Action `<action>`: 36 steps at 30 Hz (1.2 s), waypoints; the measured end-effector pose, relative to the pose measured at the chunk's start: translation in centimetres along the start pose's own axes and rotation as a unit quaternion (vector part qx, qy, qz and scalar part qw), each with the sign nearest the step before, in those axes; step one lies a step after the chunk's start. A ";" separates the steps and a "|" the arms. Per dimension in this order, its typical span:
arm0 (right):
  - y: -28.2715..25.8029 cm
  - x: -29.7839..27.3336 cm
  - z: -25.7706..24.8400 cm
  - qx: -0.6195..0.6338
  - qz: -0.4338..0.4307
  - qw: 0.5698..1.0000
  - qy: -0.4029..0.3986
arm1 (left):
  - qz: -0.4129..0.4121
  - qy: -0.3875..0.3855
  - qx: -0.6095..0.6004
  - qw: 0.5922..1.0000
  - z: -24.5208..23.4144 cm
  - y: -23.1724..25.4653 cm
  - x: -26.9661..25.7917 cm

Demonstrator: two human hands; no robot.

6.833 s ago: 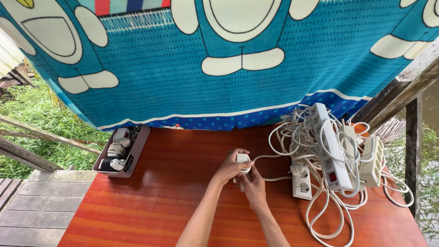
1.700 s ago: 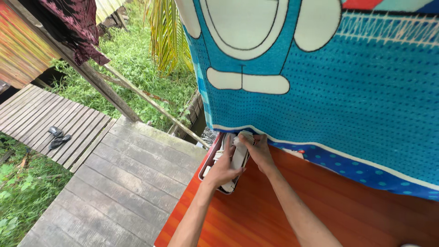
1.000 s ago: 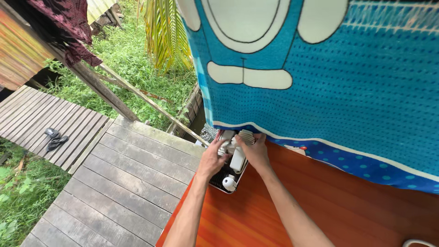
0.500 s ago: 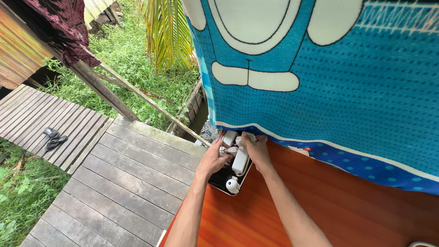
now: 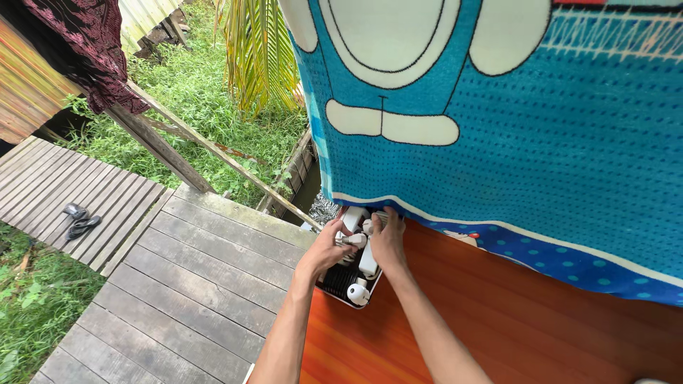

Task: The person untangles several power strips and extension cords by hand, moving them around a table and pulling individual cables through the mess.

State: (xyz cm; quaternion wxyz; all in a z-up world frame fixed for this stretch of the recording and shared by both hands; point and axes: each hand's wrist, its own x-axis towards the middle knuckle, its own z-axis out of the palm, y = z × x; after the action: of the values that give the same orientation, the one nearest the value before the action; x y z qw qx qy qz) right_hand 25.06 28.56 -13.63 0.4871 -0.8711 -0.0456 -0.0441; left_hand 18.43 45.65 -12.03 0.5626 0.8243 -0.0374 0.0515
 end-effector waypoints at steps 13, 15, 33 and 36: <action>-4.7 0.2 -3.9 -0.235 0.047 0.959 -0.150 | -0.079 0.012 0.270 0.960 2.2 2.6 -1.8; -4.2 1.1 -5.1 -0.332 -0.091 0.934 -0.101 | -0.057 0.016 0.298 0.953 2.8 2.7 -1.8; -0.9 0.5 -7.9 -0.153 -0.193 0.932 -0.266 | -0.082 -0.013 0.319 0.944 3.7 0.2 0.2; -0.6 0.5 -8.2 -0.120 -0.172 0.936 -0.284 | -0.061 -0.006 0.310 0.949 3.6 0.3 0.0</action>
State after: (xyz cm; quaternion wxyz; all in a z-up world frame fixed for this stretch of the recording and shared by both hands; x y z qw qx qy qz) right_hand 25.22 21.91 -8.80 0.3308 -0.8780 -0.3257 0.1164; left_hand 18.58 42.16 -13.07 0.2813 0.9590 0.0272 0.0209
